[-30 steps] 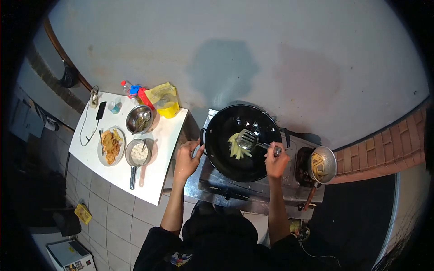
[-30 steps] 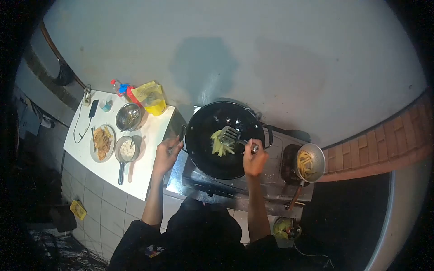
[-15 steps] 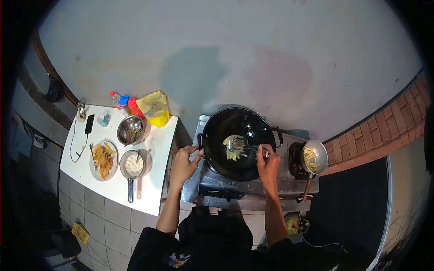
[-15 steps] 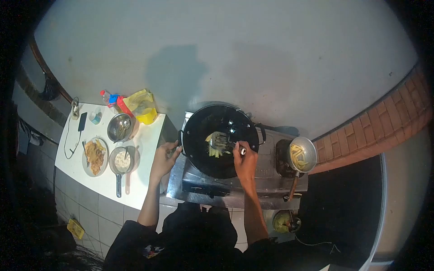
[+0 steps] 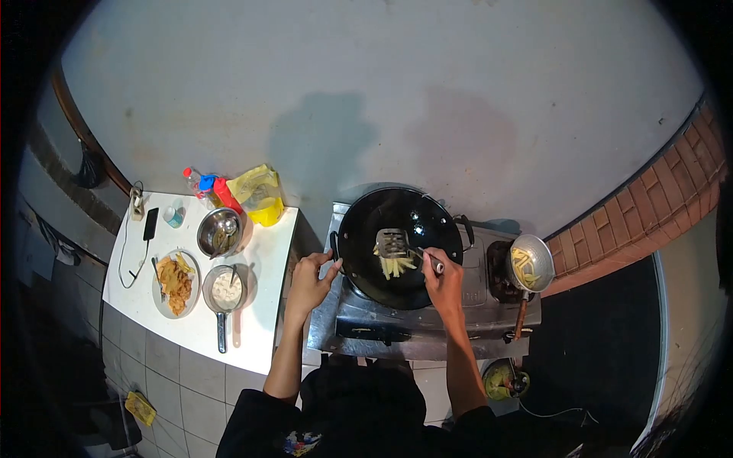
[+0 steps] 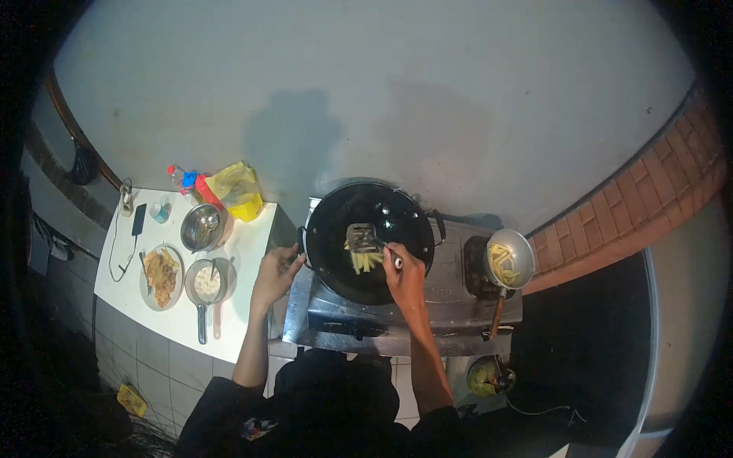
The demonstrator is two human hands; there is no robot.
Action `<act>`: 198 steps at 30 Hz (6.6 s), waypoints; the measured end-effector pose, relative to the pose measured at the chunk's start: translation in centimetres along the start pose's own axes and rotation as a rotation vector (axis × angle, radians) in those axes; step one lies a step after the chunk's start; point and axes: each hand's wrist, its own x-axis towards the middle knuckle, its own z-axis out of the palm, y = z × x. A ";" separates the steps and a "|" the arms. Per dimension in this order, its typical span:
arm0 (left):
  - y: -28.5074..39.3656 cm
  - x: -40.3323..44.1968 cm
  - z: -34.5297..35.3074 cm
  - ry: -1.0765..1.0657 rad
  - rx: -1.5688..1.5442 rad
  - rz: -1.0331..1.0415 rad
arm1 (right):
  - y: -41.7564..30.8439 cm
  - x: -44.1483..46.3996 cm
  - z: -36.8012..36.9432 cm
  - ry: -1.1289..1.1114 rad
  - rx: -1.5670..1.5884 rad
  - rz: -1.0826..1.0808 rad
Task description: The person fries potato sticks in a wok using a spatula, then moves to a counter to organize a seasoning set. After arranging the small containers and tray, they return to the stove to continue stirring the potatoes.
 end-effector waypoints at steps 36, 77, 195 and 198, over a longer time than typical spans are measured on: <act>0.0 0.2 -0.1 -0.034 0.005 -0.035 | 3.0 -2.9 -1.5 0.238 0.318 0.414; 0.9 0.0 0.1 -0.014 0.019 -0.045 | 5.6 -0.2 2.1 0.369 -0.010 0.200; 0.1 3.6 -0.8 -0.027 0.040 -0.169 | 3.1 -6.5 -11.5 0.398 0.171 0.215; -0.3 2.8 0.2 0.055 -0.014 -0.230 | 2.1 -5.1 -11.3 0.543 0.368 0.258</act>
